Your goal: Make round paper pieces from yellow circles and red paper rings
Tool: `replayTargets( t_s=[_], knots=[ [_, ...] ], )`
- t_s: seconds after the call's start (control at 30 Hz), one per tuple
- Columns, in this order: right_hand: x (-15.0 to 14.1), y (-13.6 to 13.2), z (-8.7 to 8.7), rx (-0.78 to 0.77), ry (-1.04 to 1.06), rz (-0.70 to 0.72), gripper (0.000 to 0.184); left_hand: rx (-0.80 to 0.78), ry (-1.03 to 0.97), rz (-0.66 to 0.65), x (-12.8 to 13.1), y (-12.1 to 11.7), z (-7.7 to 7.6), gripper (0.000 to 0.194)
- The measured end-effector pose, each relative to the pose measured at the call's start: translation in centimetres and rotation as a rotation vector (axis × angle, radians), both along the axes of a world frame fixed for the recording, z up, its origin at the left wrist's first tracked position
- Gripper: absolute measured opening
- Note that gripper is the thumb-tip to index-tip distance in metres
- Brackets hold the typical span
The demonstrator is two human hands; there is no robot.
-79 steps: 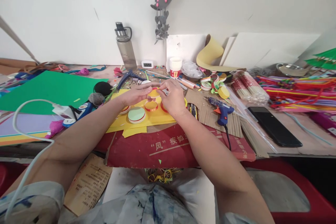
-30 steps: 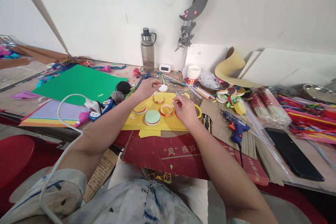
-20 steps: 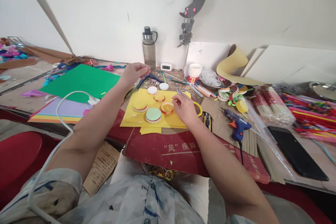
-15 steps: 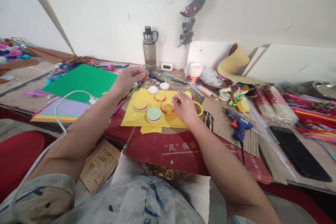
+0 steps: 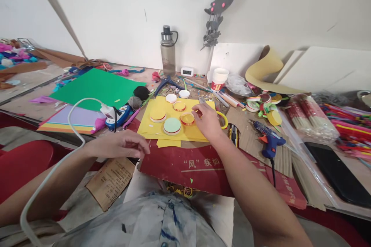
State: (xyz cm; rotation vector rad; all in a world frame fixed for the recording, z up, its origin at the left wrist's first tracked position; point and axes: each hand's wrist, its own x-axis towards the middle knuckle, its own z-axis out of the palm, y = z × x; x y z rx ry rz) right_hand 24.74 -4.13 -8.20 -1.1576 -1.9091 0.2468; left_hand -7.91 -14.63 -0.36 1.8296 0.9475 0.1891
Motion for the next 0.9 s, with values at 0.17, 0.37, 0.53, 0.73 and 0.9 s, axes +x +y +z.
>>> replayTargets(
  t_s=[0.17, 0.37, 0.53, 0.73, 0.9],
  knots=[
    [-0.2, -0.1, 0.1, 0.000, 0.006, 0.012, 0.009, -0.052, 0.112, -0.003, -3.2, -0.4, 0.5, 0.017],
    [-0.5, -0.1, -0.2, -0.051, 0.017, 0.046, 0.007, 0.117, -0.510, 0.627, 0.5, 0.6, 0.4, 0.025],
    [-0.6, 0.2, -0.5, -0.078, 0.060, 0.034, 0.008, 0.207, -1.072, 0.863, 6.4, 7.0, 3.4, 0.017],
    [-1.0, -0.8, 0.5, -0.214, 0.199, -0.004, 0.014, 0.158, -1.182, 0.922, 12.3, 14.0, 4.5, 0.018],
    [-1.9, -1.3, 4.5, -0.225, 0.138, 0.065, 0.012, 0.121, -1.237, 0.974, 12.1, 16.0, 2.6, 0.015]
  ],
)
